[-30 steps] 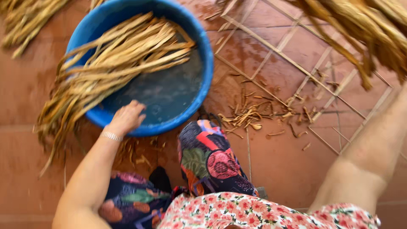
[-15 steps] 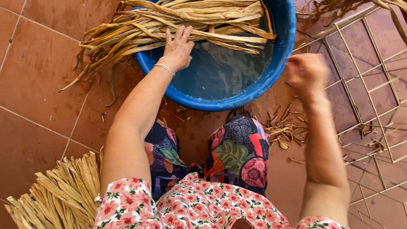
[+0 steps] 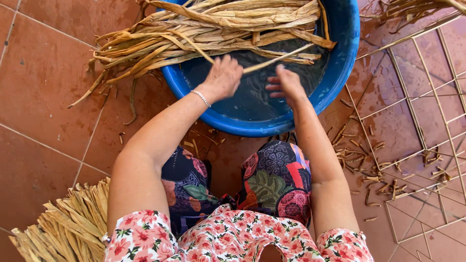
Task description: The person sits on a tiled floor and processes dried plant stalks by hand. They repeatedly pull the stalks apart over a blue basin of water, separating the fibers and discarding the waste onto the floor.
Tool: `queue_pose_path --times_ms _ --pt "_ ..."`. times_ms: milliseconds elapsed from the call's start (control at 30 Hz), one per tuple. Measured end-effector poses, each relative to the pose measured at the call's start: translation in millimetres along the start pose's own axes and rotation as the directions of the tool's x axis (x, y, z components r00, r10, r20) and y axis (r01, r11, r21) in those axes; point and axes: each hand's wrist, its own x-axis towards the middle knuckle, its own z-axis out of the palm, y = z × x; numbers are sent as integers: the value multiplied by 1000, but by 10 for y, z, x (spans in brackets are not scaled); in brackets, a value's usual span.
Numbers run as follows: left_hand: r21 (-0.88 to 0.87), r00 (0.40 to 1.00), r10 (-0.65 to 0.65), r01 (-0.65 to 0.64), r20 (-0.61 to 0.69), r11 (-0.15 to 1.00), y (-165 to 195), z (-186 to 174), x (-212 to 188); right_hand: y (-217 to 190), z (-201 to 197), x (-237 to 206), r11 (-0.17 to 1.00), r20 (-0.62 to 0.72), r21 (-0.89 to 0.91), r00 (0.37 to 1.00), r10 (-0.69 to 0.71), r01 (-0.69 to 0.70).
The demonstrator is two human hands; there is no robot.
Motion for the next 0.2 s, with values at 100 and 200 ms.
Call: queue_pose_path --times_ms 100,200 --pt "-133 901 24 37 433 990 135 224 -167 -22 -18 1 976 -9 217 1000 -23 24" --pt "-198 763 7 159 647 967 93 476 -243 -53 52 15 986 -21 154 998 -63 65"
